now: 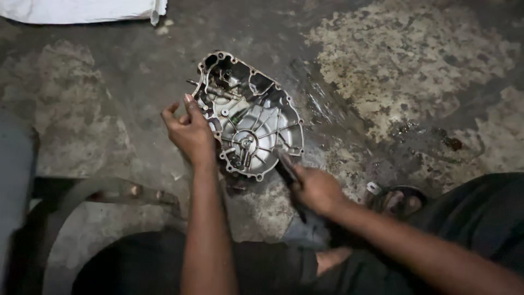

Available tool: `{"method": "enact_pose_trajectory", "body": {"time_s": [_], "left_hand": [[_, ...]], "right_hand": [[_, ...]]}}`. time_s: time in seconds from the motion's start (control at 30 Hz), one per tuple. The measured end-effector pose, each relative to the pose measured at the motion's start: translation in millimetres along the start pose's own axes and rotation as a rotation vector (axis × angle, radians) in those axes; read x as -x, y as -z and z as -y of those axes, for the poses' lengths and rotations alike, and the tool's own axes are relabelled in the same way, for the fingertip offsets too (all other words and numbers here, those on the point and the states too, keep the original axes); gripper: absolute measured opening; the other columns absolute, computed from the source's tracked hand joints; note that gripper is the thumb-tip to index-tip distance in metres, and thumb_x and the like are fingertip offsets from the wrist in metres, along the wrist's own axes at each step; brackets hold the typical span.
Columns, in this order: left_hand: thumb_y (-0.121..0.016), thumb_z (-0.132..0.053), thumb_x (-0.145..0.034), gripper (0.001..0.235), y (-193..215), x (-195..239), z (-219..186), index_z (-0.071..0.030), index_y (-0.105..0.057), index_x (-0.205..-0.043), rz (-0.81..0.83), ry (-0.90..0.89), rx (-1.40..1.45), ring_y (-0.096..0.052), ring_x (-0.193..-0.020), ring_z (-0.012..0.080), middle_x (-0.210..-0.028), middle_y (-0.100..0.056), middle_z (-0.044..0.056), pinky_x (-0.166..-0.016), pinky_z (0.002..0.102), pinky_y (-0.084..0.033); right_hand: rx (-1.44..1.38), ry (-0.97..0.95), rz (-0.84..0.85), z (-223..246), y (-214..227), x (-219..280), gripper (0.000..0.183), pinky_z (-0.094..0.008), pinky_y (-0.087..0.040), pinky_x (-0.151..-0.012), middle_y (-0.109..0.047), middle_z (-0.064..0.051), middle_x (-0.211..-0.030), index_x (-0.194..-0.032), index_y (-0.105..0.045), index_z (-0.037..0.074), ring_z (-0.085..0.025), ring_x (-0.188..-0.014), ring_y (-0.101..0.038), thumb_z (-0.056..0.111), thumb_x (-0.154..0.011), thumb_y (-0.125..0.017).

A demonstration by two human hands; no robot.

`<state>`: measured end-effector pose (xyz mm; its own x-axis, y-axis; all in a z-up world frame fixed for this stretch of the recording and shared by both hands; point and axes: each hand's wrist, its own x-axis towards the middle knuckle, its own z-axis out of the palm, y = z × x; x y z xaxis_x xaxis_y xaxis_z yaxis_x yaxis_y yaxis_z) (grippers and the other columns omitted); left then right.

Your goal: The person scrubs a disassembled engine casing with a grey cloth, focusing on the internal surfaces and crevices. They rotate the part to access different areas and continue scrubbing until the end of the clip.

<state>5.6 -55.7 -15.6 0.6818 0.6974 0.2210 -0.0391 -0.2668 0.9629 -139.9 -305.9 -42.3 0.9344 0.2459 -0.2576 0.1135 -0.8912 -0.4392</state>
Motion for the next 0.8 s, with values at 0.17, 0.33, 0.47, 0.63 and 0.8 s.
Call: {"method": "enact_pose_trajectory", "body": {"time_s": [0.17,0.33,0.47,0.63,0.8], "left_hand": [[-0.069,-0.035,-0.100,0.041,-1,0,-7,0.000,-0.057,-0.119,0.032,0.044,0.021,-0.053,-0.057,0.0130,-0.064,-0.061,0.006,-0.052,0.034,-0.041],[-0.069,-0.036,-0.102,0.043,6,4,-13,0.000,-0.056,-0.121,0.048,0.040,-0.035,-0.053,-0.057,0.0128,-0.064,-0.060,0.006,-0.053,0.033,-0.043],[-0.069,-0.036,-0.101,0.043,3,3,-12,0.000,-0.056,-0.121,0.028,0.038,0.007,-0.056,-0.058,0.0113,-0.067,-0.064,0.005,-0.054,0.032,-0.044],[-0.069,-0.036,-0.099,0.044,1,3,-4,-0.001,-0.056,-0.122,0.050,0.109,0.070,-0.056,-0.057,0.0103,-0.066,-0.065,0.004,-0.051,0.032,-0.043],[-0.071,-0.036,-0.099,0.044,-3,1,-1,0.000,-0.057,-0.120,-0.002,0.072,0.062,-0.056,-0.059,0.0129,-0.069,-0.065,0.008,-0.054,0.033,-0.043]], "right_hand": [[-0.136,0.149,0.030,4,-19,8,0.047,-0.053,-0.054,-0.084,-0.068,-0.026,-0.101,-0.126,-0.058,0.009,-0.046,-0.092,-0.066,0.023,-0.082,-0.064],[-0.093,0.033,0.059,2,-7,5,0.041,-0.053,-0.054,-0.082,-0.069,-0.024,-0.101,-0.119,-0.060,0.009,-0.043,-0.092,-0.067,0.024,-0.082,-0.067],[-0.047,-0.060,0.125,18,8,3,0.045,-0.053,-0.054,-0.083,-0.071,-0.022,-0.100,-0.125,-0.061,0.014,-0.042,-0.093,-0.067,0.025,-0.081,-0.066],[-0.050,0.036,0.151,36,15,9,0.059,-0.051,-0.056,-0.079,-0.069,-0.023,-0.099,-0.140,-0.051,0.011,-0.042,-0.084,-0.069,0.025,-0.084,-0.064],[0.100,0.250,0.088,70,29,0,0.060,-0.055,-0.056,-0.073,-0.070,-0.020,-0.104,-0.140,-0.051,0.016,-0.042,-0.083,-0.069,0.029,-0.084,-0.067]]}}
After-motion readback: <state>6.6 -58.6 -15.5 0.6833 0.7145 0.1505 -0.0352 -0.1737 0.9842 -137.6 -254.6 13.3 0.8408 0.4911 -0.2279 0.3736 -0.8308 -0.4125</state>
